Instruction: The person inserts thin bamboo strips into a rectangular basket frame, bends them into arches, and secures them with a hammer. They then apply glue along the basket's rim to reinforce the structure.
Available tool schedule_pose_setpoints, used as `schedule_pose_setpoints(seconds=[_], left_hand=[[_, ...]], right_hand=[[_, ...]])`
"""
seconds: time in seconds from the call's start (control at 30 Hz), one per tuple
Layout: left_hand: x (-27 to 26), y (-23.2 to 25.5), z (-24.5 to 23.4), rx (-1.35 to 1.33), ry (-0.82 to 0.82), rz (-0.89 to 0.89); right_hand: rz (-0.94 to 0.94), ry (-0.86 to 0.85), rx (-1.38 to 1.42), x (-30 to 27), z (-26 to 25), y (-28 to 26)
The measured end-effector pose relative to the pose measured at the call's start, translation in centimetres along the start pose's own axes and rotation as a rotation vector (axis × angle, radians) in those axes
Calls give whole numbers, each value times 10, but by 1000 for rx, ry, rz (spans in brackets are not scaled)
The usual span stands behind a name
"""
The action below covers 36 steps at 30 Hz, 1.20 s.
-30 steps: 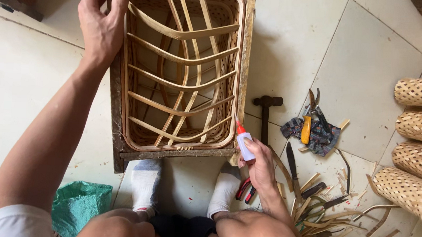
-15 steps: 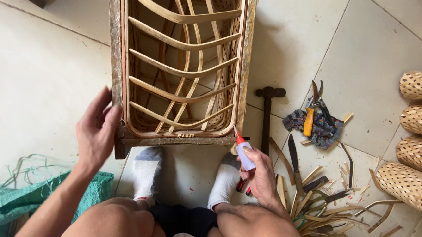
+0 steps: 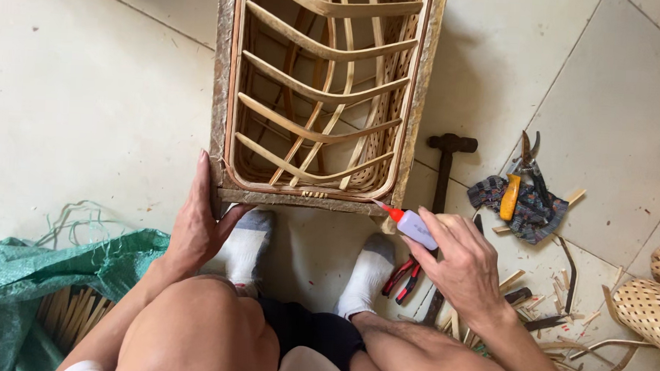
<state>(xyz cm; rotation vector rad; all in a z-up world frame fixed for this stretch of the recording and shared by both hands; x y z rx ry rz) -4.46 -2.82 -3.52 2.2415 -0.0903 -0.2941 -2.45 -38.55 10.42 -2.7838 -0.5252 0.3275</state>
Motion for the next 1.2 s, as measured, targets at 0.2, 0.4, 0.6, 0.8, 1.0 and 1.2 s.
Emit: schedule_pose_setpoints(seconds=[0.2,0.4,0.6,0.8,1.0,1.2], left_hand=[[-1,-6,0,-15,-2,4],[1,0,-3,-22,-8,21],[6,-4,-4,-295,-57,-114],[15,-4,6,-685,3,-219],[14,-6,11,-811,29,-209],[13,-9,12,-896,8,-113]], right_hand=[[-79,-42,-30,13,-2,-16],[-139,-31,-100,14,-1,-20],[-157,-45,-122,19,-8,-25],[-224,-54,-92,32,4,-40],[-226,-82,-117,38,2,-45],[-294,-34,-61,50,1,-64]])
Point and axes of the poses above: each hand's wrist, its own x-axis towards the middle knuckle, its own z-axis out of the palm, y = z × x, the point moved 6 cm from there along x, towards the middle knuckle, and after that the axes turned 8 degrees about -y, right-handed, at the moved point
